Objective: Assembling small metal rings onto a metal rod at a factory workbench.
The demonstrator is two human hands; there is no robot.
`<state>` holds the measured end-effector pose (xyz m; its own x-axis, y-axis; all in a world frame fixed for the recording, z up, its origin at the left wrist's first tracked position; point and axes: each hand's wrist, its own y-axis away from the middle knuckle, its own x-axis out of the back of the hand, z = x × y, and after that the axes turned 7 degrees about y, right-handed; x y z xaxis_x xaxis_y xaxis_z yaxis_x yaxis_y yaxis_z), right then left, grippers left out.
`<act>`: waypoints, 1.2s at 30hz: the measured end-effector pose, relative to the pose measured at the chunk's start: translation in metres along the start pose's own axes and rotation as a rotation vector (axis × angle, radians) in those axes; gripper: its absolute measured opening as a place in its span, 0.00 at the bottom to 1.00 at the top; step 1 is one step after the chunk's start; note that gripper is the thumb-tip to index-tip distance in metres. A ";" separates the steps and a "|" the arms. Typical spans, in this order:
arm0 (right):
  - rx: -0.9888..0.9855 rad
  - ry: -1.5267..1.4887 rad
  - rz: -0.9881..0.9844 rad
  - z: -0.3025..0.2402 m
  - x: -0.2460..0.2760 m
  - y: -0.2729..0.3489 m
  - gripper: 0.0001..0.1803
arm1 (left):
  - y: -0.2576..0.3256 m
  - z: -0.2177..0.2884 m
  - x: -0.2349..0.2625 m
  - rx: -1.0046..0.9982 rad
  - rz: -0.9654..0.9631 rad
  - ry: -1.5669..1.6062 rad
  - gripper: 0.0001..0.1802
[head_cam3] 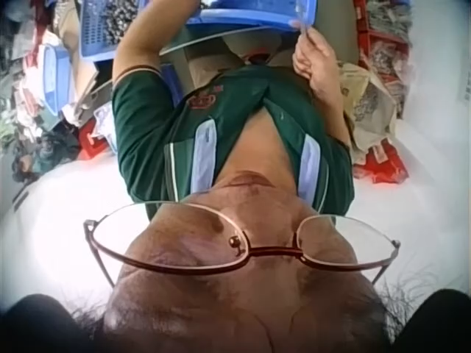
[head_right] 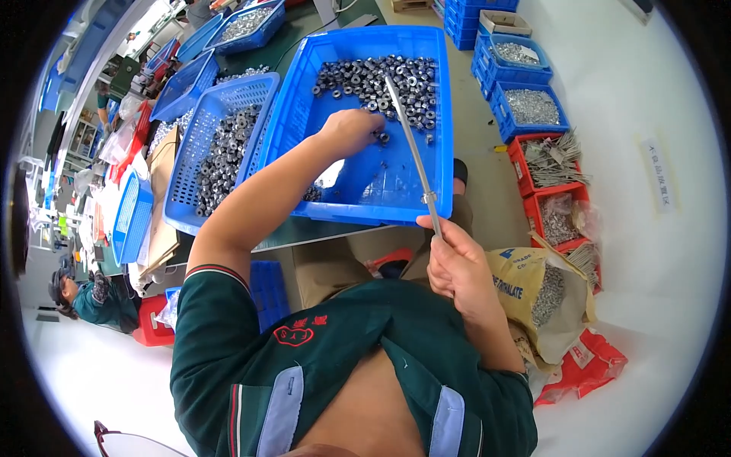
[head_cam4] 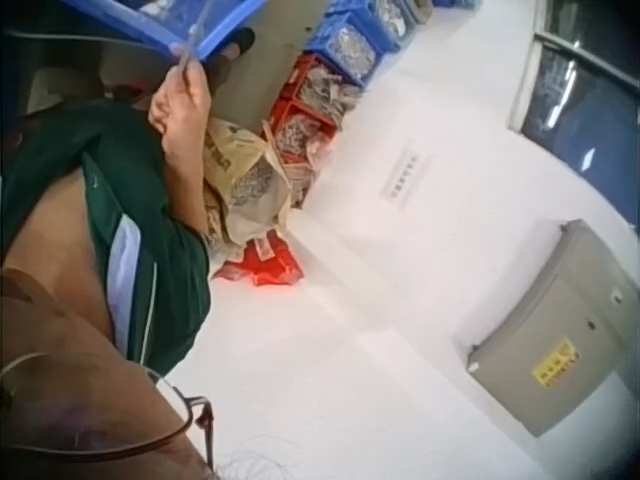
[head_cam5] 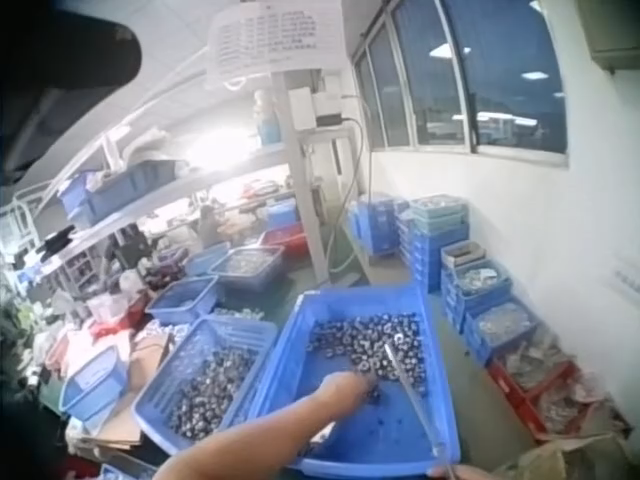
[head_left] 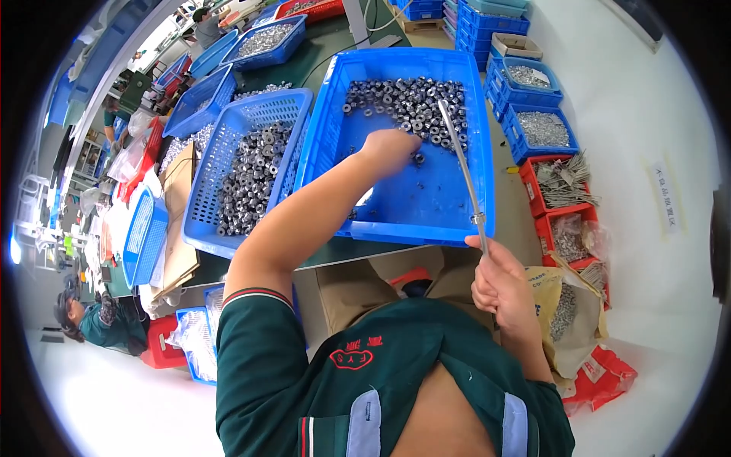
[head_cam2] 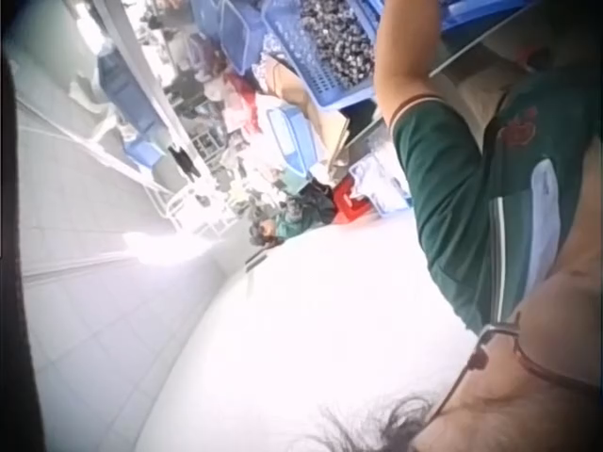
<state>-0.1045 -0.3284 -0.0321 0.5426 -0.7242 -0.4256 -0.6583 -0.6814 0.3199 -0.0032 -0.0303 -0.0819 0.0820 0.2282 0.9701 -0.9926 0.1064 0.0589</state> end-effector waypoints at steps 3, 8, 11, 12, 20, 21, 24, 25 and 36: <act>-0.016 -0.011 -0.014 -0.001 -0.001 0.000 0.18 | -0.002 0.001 0.007 0.040 -0.015 0.009 0.11; -0.030 -0.005 -0.032 0.001 -0.001 0.002 0.18 | -0.003 -0.014 0.036 0.042 0.160 0.676 0.12; -0.031 0.019 -0.034 0.001 -0.003 0.002 0.18 | 0.007 -0.014 0.054 0.177 0.057 1.694 0.14; -0.043 0.027 -0.030 0.001 -0.005 0.002 0.18 | 0.010 -0.016 0.058 0.122 0.020 1.822 0.13; -0.065 0.056 -0.060 0.001 -0.013 0.001 0.17 | 0.018 -0.015 0.061 -0.062 0.001 2.135 0.09; -0.062 0.059 -0.058 0.001 -0.013 0.000 0.17 | 0.018 -0.014 0.060 -0.067 0.034 2.137 0.08; -0.065 0.065 -0.066 0.003 -0.015 -0.003 0.17 | 0.018 -0.009 0.058 -0.073 0.000 2.159 0.08; -0.054 0.063 -0.067 0.003 -0.015 -0.004 0.17 | 0.018 -0.008 0.059 -0.074 -0.039 2.167 0.10; -0.029 0.063 -0.021 -0.001 -0.024 -0.008 0.17 | 0.028 0.013 0.064 -0.159 -0.218 1.979 0.13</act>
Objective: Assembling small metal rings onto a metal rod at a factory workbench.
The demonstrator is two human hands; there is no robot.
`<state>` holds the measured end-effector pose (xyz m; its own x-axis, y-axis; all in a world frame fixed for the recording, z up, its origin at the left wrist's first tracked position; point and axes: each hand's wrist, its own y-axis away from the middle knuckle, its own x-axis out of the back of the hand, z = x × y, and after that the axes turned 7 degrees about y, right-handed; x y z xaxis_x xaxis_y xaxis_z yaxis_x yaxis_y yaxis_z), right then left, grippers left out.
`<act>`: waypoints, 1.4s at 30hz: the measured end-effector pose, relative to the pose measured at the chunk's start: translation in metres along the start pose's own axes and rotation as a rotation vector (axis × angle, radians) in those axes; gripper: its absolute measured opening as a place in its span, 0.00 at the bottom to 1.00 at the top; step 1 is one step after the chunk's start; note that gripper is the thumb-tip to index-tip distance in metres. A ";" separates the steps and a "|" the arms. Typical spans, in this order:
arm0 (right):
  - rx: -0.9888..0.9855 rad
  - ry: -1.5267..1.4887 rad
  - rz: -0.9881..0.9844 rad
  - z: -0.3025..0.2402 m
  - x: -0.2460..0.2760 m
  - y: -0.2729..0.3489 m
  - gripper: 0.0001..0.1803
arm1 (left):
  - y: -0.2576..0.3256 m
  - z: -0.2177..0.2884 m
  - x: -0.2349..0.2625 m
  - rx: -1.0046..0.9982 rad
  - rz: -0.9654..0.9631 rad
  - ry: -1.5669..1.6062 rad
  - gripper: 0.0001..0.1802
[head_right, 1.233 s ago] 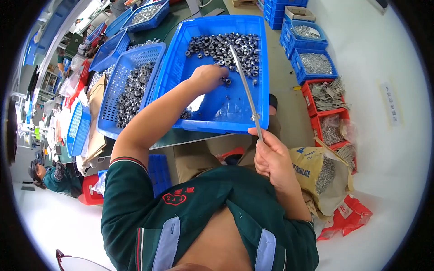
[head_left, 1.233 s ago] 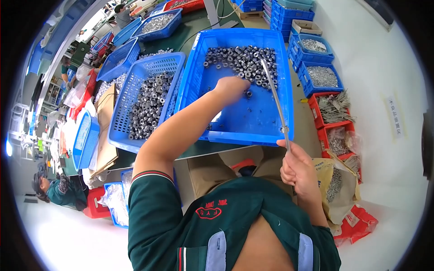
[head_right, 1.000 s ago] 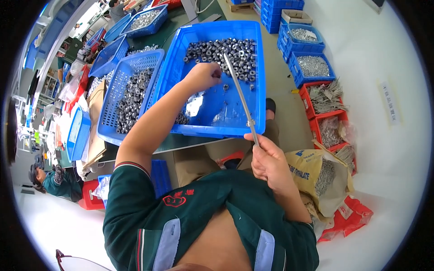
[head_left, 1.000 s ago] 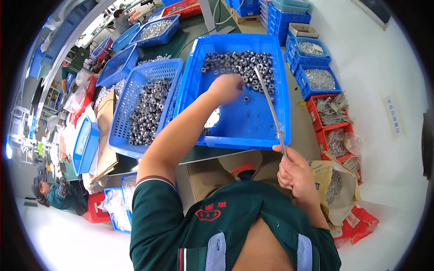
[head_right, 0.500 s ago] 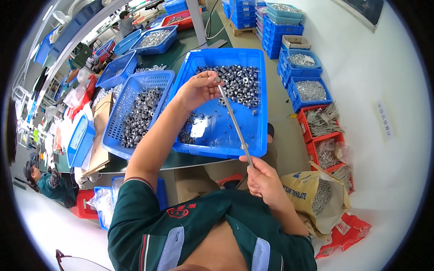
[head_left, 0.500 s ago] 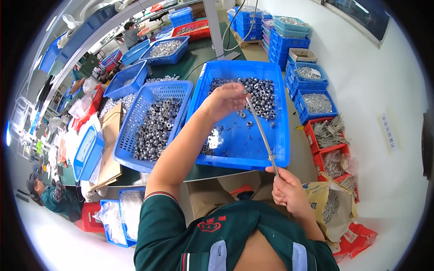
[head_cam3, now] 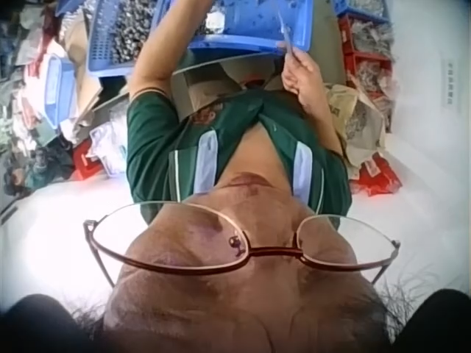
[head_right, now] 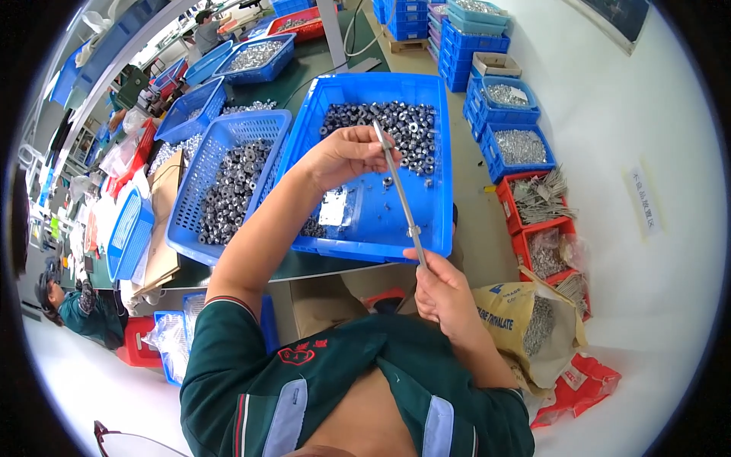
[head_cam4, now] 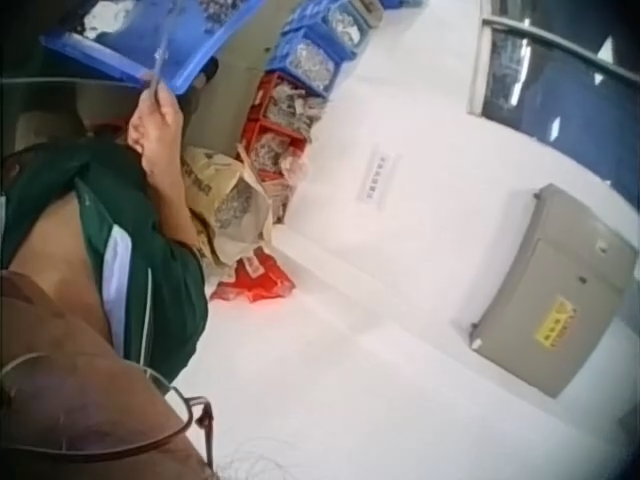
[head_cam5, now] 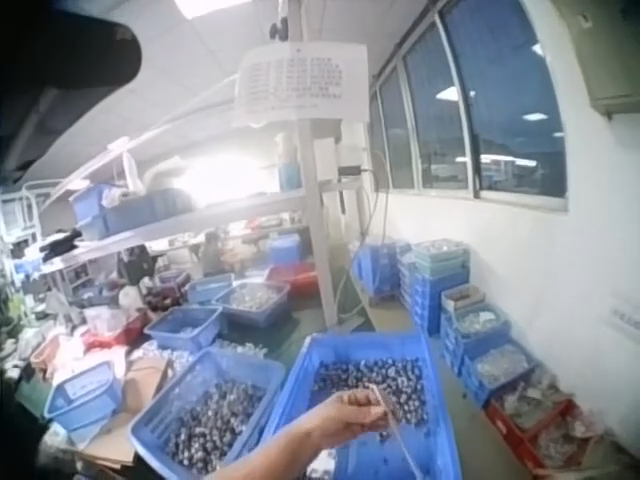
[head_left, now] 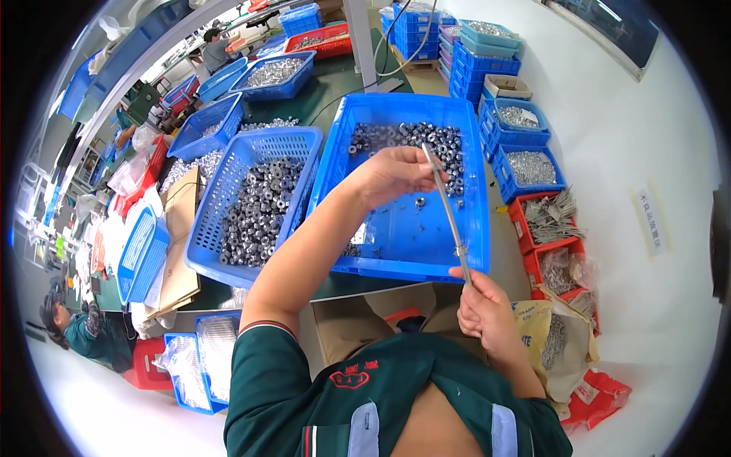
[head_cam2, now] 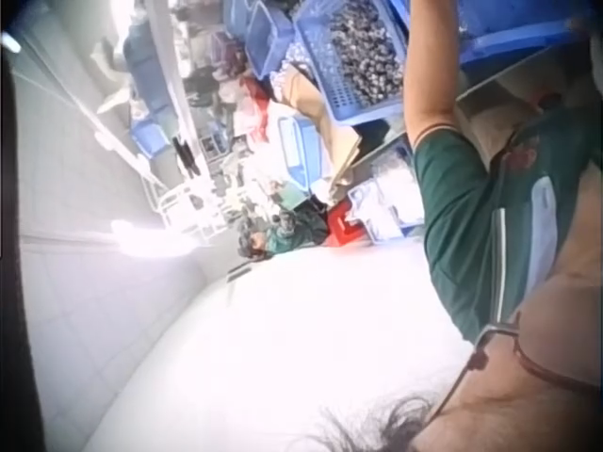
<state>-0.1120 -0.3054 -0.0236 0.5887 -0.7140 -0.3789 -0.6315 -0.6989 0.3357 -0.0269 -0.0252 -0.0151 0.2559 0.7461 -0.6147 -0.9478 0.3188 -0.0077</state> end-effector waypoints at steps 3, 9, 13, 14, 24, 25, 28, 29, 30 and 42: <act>0.015 -0.023 0.018 -0.007 -0.001 -0.004 0.17 | -0.002 -0.009 -0.012 0.095 -0.079 -0.115 0.14; 0.061 -0.036 0.022 -0.009 0.002 -0.016 0.17 | 0.001 -0.020 -0.022 0.220 -0.188 -0.380 0.17; 0.074 -0.056 0.064 -0.009 0.006 -0.015 0.16 | 0.000 -0.012 -0.021 0.205 -0.056 -0.560 0.15; 0.067 -0.058 0.072 -0.008 0.007 -0.013 0.16 | -0.005 -0.015 -0.017 0.142 0.009 -0.661 0.14; 0.093 -0.031 0.141 0.000 0.015 -0.002 0.17 | -0.023 -0.046 0.028 -0.044 0.339 -1.631 0.09; 0.094 -0.026 0.140 0.001 0.015 -0.002 0.16 | -0.024 -0.049 0.032 0.027 0.315 -1.706 0.09; 0.105 -0.031 0.117 0.003 0.015 -0.002 0.17 | -0.025 -0.060 0.046 0.043 0.241 -1.842 0.12; 0.106 -0.030 0.116 0.003 0.016 -0.002 0.17 | -0.027 -0.064 0.047 0.042 0.242 -1.843 0.12; 0.106 -0.035 0.116 0.003 0.016 -0.002 0.17 | -0.029 -0.067 0.048 0.048 0.233 -1.859 0.12; 0.059 -0.003 0.072 0.002 0.017 0.003 0.16 | -0.019 -0.006 0.026 0.023 0.255 -0.156 0.14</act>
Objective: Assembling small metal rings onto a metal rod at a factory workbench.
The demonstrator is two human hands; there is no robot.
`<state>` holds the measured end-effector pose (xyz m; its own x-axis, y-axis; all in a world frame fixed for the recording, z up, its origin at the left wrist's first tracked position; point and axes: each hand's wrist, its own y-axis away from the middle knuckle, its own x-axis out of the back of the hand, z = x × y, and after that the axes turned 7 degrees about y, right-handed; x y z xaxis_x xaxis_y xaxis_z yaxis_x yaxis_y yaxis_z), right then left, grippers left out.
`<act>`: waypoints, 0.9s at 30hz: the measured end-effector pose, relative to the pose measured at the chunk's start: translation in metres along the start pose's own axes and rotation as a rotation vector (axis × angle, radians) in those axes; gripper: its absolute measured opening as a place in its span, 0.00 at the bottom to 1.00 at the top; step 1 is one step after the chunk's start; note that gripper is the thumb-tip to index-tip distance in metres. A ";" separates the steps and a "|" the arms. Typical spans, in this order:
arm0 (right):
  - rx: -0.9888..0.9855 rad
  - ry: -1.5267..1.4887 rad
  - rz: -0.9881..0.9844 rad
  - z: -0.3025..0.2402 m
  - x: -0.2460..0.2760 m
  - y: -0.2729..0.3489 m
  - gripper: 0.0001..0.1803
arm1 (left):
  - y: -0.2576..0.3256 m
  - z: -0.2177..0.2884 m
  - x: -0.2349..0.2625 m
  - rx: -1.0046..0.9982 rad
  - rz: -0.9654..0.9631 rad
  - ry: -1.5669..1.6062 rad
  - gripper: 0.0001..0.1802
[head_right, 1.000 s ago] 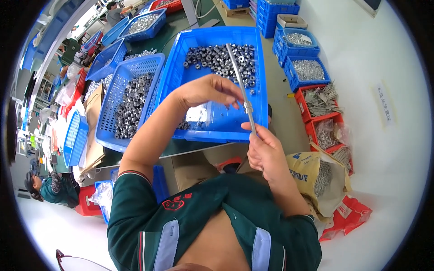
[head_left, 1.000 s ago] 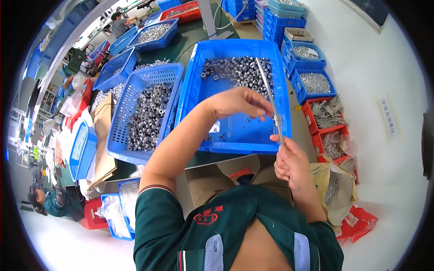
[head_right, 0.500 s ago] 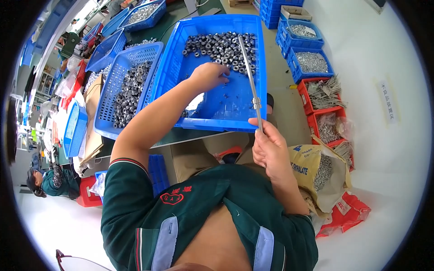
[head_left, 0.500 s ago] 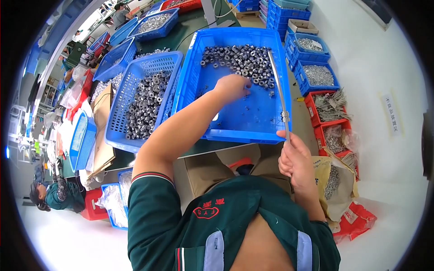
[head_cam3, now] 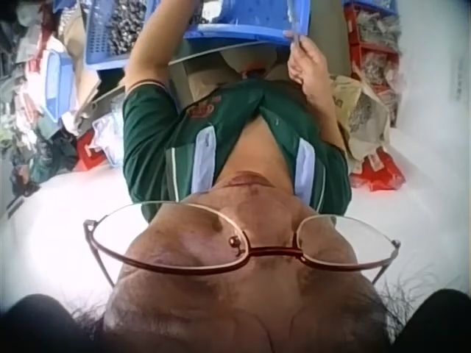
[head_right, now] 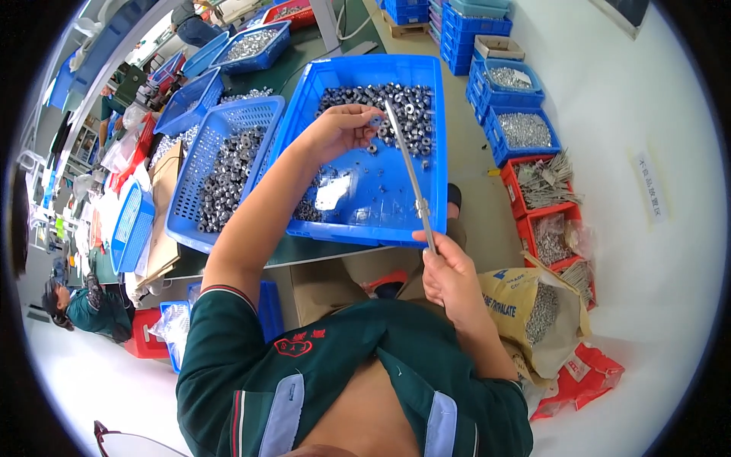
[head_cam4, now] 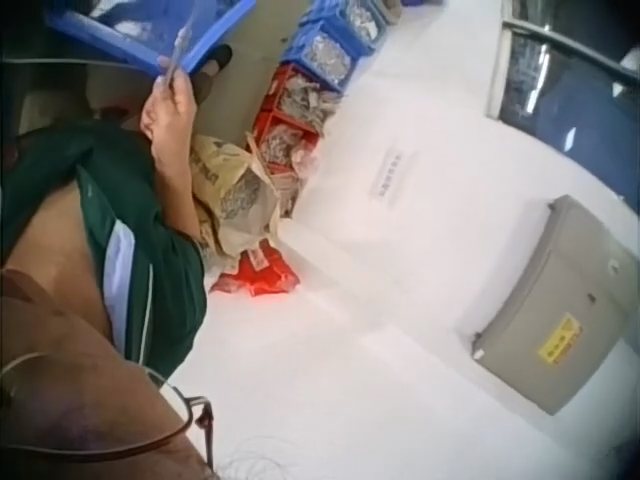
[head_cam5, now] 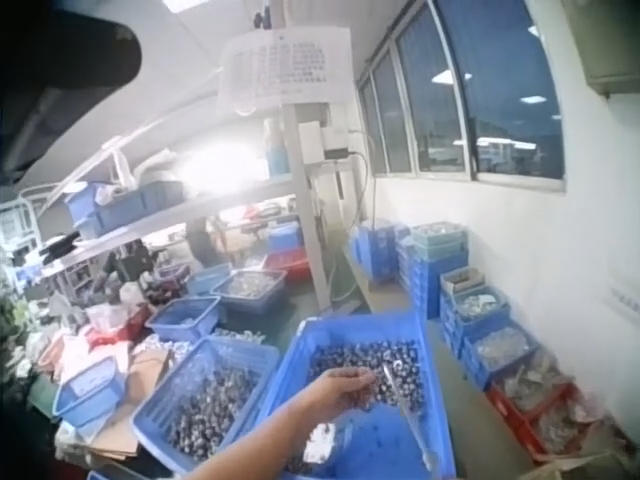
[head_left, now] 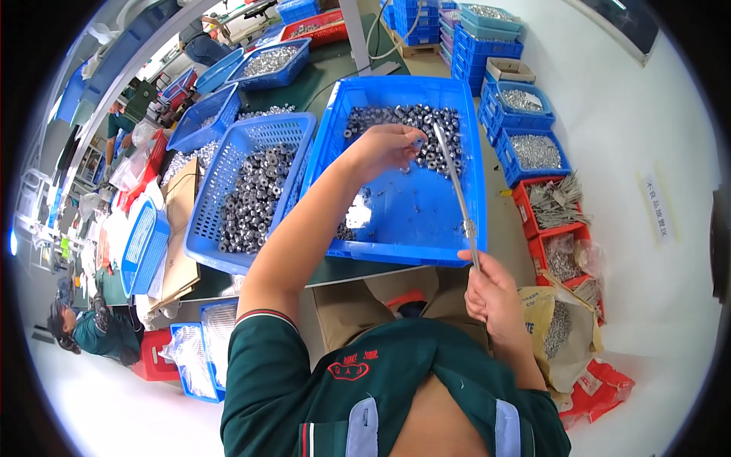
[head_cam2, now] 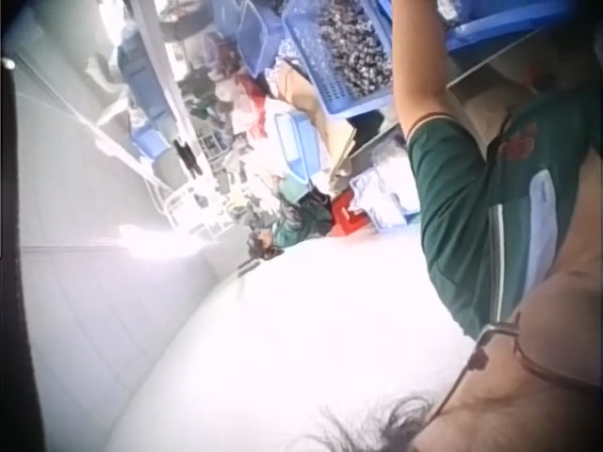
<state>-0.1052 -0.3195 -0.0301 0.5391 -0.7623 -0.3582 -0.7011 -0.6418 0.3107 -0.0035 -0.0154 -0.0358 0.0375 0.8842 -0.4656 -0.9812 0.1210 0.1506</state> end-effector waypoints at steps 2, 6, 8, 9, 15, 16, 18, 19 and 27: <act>-0.039 0.034 -0.033 0.000 0.001 0.000 0.17 | 0.005 0.003 -0.003 -0.003 -0.023 0.115 0.13; -0.035 0.059 -0.059 -0.001 -0.002 -0.001 0.17 | 0.007 0.005 -0.002 -0.035 -0.142 0.203 0.13; -0.042 0.060 -0.064 -0.002 -0.003 -0.001 0.18 | 0.008 0.006 -0.005 -0.054 -0.156 0.192 0.13; -0.039 0.063 -0.062 -0.003 -0.004 0.000 0.18 | 0.009 0.007 -0.006 -0.069 -0.167 0.182 0.14; -0.066 0.080 -0.065 -0.005 -0.006 0.001 0.18 | 0.017 0.014 -0.011 -0.139 -0.136 0.195 0.12; -0.073 0.071 -0.069 -0.005 -0.006 0.001 0.17 | 0.018 0.015 -0.011 -0.140 -0.136 0.198 0.12; -0.084 0.063 -0.077 -0.005 -0.007 0.001 0.17 | 0.018 0.015 -0.008 -0.138 -0.119 0.188 0.13; -0.082 0.058 -0.074 -0.004 -0.008 0.001 0.17 | 0.017 0.015 -0.007 -0.137 -0.115 0.190 0.13; -0.057 0.065 -0.047 -0.008 -0.011 -0.004 0.18 | 0.022 0.007 -0.026 -0.008 -0.288 0.006 0.13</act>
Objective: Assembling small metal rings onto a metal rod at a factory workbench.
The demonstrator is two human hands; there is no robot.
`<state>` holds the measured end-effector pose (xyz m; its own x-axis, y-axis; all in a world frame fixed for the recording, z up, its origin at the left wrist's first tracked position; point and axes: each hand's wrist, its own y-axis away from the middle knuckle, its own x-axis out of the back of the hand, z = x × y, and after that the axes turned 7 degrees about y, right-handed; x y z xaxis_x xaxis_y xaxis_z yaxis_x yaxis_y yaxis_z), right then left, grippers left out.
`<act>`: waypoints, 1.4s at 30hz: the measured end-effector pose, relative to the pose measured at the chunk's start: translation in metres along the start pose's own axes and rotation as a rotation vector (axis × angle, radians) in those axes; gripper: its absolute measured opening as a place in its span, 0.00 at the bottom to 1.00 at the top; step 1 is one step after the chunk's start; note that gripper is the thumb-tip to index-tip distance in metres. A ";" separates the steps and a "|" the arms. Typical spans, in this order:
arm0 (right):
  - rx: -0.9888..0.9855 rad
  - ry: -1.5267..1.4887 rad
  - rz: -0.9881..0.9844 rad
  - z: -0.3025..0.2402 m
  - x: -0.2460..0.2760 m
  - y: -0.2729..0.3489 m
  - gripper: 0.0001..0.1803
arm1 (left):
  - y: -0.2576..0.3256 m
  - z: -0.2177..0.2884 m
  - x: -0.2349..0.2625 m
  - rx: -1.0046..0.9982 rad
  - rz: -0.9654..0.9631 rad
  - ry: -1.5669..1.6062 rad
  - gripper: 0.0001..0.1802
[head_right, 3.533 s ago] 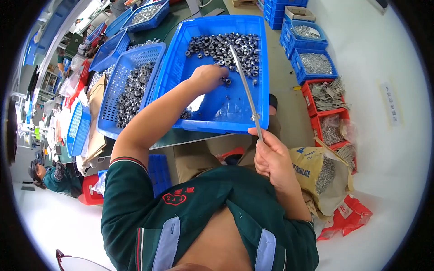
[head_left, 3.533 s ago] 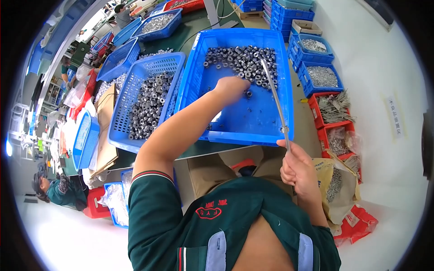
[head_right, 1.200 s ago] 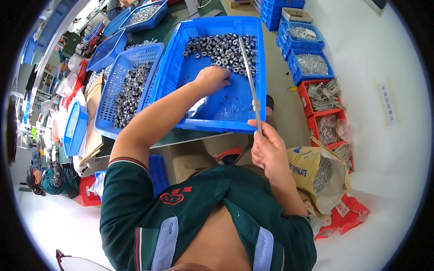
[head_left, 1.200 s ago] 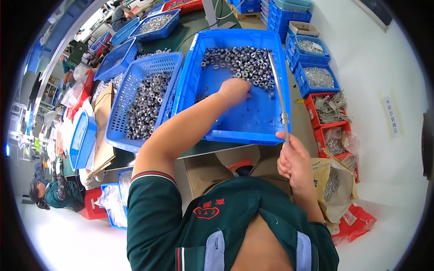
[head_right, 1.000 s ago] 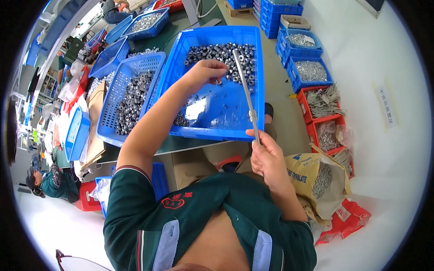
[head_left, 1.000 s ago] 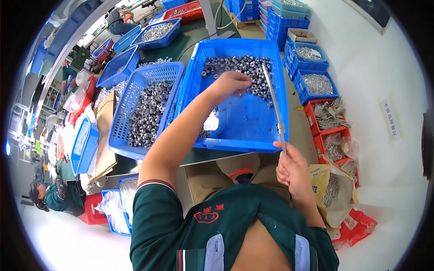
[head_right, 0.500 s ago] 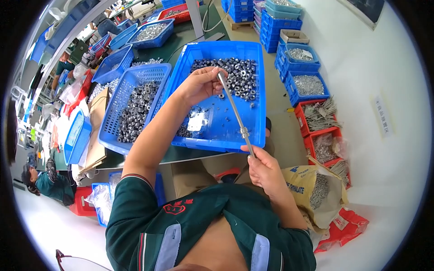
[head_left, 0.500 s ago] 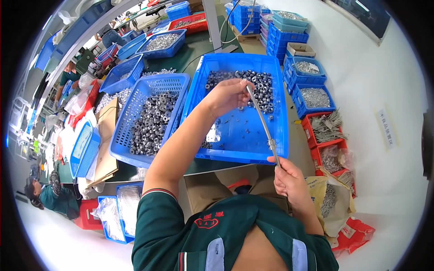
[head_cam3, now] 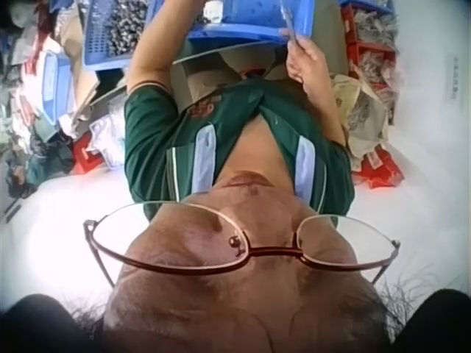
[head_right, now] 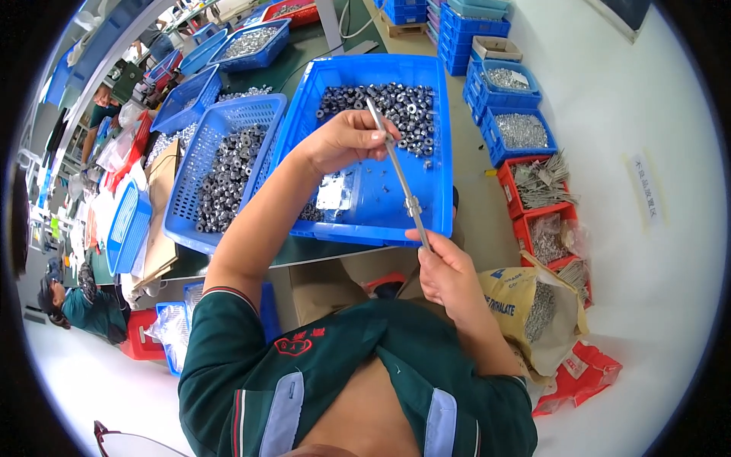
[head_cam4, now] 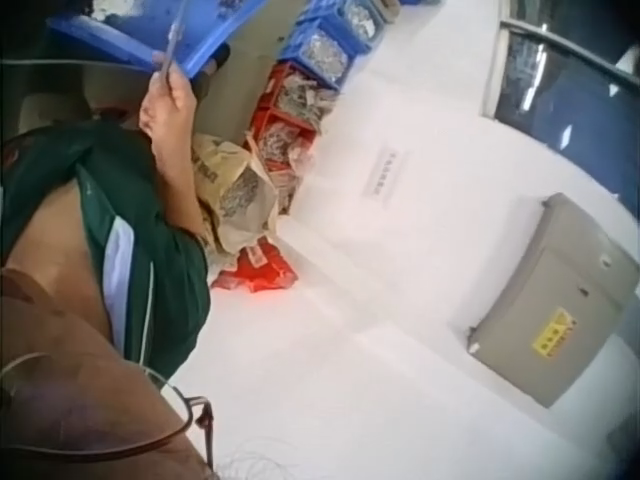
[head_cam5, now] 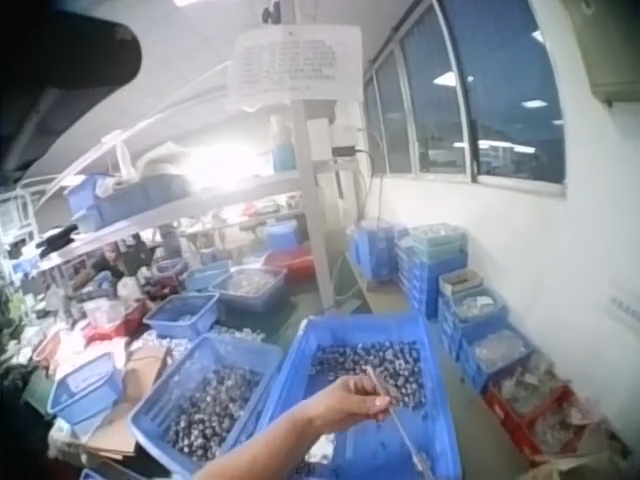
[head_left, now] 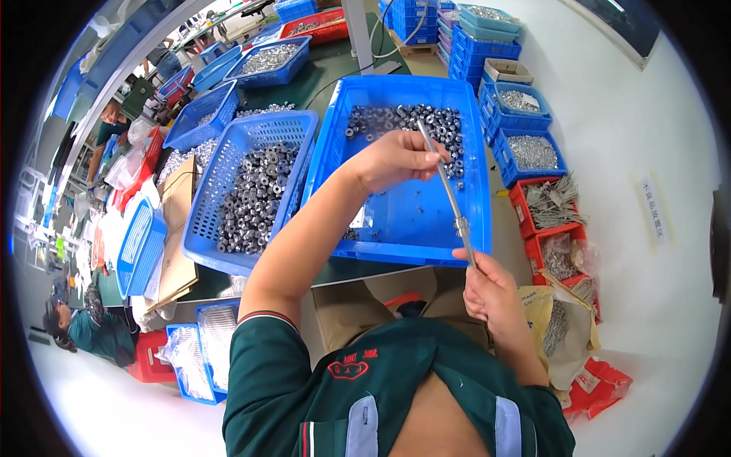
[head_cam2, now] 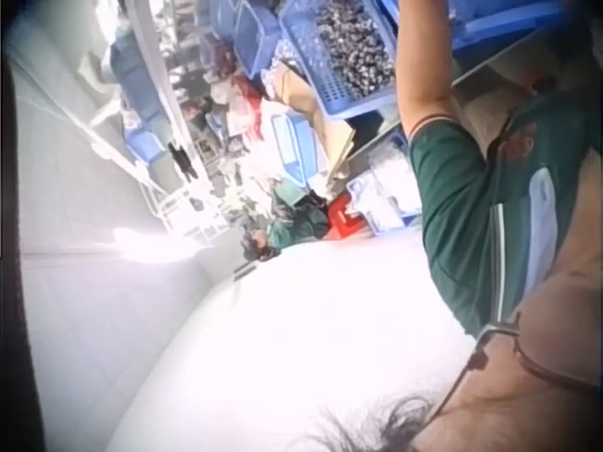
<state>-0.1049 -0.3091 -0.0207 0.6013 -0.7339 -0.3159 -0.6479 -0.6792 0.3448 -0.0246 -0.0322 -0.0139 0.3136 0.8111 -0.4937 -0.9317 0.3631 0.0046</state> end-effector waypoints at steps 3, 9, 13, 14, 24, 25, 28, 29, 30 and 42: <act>0.030 0.009 0.032 -0.003 -0.004 -0.005 0.18 | -0.003 -0.010 -0.008 0.077 -0.093 -0.096 0.14; 0.015 -0.033 0.029 -0.004 -0.002 -0.015 0.18 | -0.004 -0.021 -0.011 0.124 -0.168 -0.305 0.17; 0.002 -0.062 0.019 -0.001 0.002 -0.014 0.18 | -0.004 -0.012 0.007 0.033 -0.042 -0.592 0.17; 0.000 -0.075 0.025 0.001 0.003 -0.014 0.18 | -0.008 -0.011 0.015 -0.075 0.061 -0.711 0.17; 0.063 -0.054 0.026 0.011 0.010 -0.012 0.18 | -0.021 -0.045 0.059 0.048 0.404 -1.581 0.11; 0.068 -0.060 0.014 0.011 0.011 -0.012 0.18 | -0.022 -0.049 0.057 0.103 0.418 -1.658 0.12; 0.074 -0.068 -0.008 0.012 0.012 -0.012 0.18 | -0.024 -0.054 0.051 0.163 0.442 -1.705 0.12; 0.075 -0.070 -0.015 0.012 0.012 -0.012 0.18 | -0.025 -0.056 0.051 0.190 0.464 -1.739 0.11; 0.077 -0.070 -0.016 0.012 0.013 -0.012 0.18 | -0.025 -0.056 0.051 0.189 0.466 -1.740 0.11; 0.084 -0.068 -0.008 0.012 0.009 -0.009 0.18 | -0.019 -0.012 0.046 0.065 0.669 -0.464 0.11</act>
<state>-0.0989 -0.3096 -0.0377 0.5754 -0.7248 -0.3790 -0.6818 -0.6810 0.2672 0.0053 -0.0074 -0.0473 -0.2483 0.9678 0.0414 -0.9407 -0.2511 0.2283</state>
